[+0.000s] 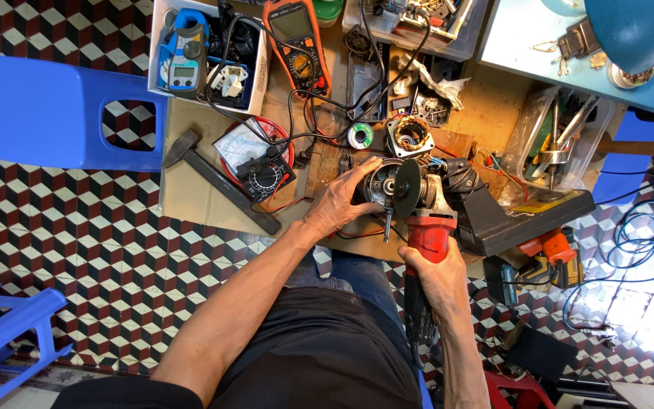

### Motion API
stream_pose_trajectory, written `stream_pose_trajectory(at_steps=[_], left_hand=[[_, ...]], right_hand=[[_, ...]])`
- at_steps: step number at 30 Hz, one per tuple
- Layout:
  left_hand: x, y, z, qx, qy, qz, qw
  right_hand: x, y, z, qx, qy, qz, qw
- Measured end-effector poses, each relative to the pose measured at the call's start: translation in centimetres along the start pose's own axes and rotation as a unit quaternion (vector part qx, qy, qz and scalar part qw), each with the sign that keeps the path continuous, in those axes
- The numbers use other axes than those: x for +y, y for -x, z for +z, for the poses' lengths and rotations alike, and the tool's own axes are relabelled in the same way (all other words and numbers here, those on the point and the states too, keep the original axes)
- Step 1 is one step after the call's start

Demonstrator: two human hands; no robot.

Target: The person works on a disassembled motor or fan assembly at a repair bench. They handle wires and internal components, then use an angle grinder to cut or grind a part of the assembly. Finally, they use pliers to adjust or remove a small component inside the housing.

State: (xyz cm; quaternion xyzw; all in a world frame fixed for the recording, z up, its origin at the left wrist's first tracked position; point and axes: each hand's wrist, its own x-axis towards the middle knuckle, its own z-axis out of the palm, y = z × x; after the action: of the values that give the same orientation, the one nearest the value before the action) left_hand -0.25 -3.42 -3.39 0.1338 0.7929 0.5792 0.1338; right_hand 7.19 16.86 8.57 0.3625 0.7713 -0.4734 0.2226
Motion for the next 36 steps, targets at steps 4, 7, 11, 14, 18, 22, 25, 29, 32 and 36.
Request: stream_pose_trajectory(at_steps=[4, 7, 11, 14, 18, 22, 25, 29, 32, 36], left_hand=[[0.00, 0.06, -0.12, 0.001, 0.005, 0.001, 1.000], [0.14, 0.13, -0.29, 0.004, 0.008, -0.001, 1.000], [0.33, 0.10, -0.47, 0.011, 0.014, 0.004, 1.000], [0.38, 0.08, -0.53, 0.014, 0.016, 0.011, 1.000], [0.37, 0.06, -0.48, 0.017, 0.008, 0.009, 1.000], [0.32, 0.06, -0.44, 0.017, 0.008, 0.009, 1.000], [0.27, 0.06, -0.49, 0.017, 0.004, 0.006, 1.000], [0.24, 0.05, -0.52, 0.016, 0.003, 0.004, 1.000], [0.24, 0.07, -0.55, 0.017, 0.005, 0.005, 1.000], [0.24, 0.12, -0.59, 0.016, 0.000, -0.001, 1.000]], right_hand=[[-0.24, 0.12, 0.12, -0.003, 0.002, -0.001, 1.000], [-0.50, 0.17, 0.18, -0.004, 0.010, 0.015, 1.000], [-0.84, 0.26, 0.35, -0.004, 0.012, 0.011, 1.000], [-0.94, 0.29, 0.62, 0.003, 0.028, 0.018, 0.999], [-0.83, 0.31, 0.87, 0.011, 0.033, 0.021, 0.999], [-0.68, 0.11, 0.99, 0.021, 0.065, 0.019, 0.998], [-0.55, -0.04, 0.97, 0.021, 0.062, 0.011, 0.998], [-0.41, -0.27, 0.94, 0.007, 0.034, 0.023, 0.999], [-0.41, -0.33, 0.88, 0.005, 0.041, 0.016, 0.999], [-0.63, -0.28, 0.95, 0.008, 0.046, 0.029, 0.999]])
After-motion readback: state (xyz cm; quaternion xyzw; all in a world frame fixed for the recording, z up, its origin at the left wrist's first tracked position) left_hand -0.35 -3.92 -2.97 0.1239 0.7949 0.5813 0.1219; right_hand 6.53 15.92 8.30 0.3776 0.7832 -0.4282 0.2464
